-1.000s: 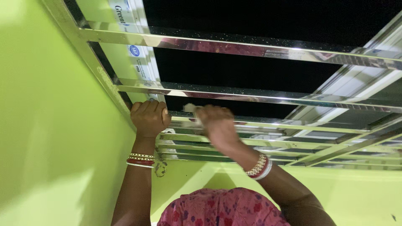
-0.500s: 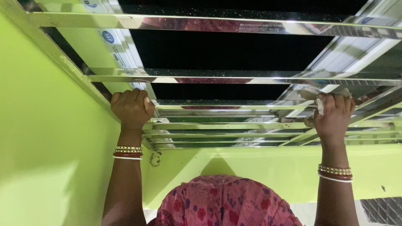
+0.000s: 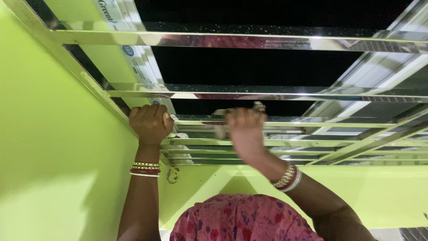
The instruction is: The person wipes the metal bars of a window grille using a cloth, reaching between and around the bars to clean the surfaces.
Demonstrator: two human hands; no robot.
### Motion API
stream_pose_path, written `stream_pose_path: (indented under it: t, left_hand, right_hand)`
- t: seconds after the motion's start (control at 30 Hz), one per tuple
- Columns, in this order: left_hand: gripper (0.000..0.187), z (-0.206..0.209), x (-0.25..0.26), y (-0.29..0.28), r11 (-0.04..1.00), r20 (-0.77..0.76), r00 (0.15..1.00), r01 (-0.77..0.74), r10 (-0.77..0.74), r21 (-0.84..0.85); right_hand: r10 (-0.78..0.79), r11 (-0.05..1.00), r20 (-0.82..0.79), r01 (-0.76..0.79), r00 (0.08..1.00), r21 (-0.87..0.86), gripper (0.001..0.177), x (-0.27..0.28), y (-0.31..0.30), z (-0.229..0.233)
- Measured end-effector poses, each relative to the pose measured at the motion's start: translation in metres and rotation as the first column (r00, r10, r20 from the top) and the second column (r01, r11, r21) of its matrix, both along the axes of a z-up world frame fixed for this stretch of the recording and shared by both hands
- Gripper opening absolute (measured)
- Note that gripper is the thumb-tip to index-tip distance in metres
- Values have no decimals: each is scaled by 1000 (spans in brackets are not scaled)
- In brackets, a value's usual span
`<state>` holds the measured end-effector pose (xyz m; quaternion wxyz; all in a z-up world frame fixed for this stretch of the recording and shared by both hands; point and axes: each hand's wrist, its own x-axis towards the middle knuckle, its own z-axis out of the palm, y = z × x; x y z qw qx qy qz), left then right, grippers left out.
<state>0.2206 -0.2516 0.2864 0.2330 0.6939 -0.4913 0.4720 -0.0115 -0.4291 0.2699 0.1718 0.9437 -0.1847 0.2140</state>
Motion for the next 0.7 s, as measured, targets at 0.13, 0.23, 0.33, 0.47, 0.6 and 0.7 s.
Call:
stream_pose_path:
  t: [0.13,0.23,0.33,0.47,0.6,0.7]
  left_hand:
    - [36,0,1,0,1000,-29,999,-16,16,24]
    - [36,-2,4,-3,999,-61,998,-17,20,43]
    - [37,-2,2,-2,1000,-56,998,7,-6,27]
    - [37,-1,4,-2,1000,-26,1000,-9,10,21]
    - [39,-1,3,-4,1000,-34,999,27,-27,-12]
    - [40,-2,3,-3,1000,-31,1000,4,-4,-1]
  right_hand:
    - [106,994,131,-103,986,-27,46,70,60,20]
    - [237,969,204,-246,950,18,34,89,73,34]
    - [318,932,209,-345,925,106,38,83,67,42]
    - [312,937,250,-340,917,81,42,41,36,42]
    - [199,970,214,-223,956,92,28,-14,-13,28]
    - [-84,967,-25,88,996,238,32,-76,-62,18]
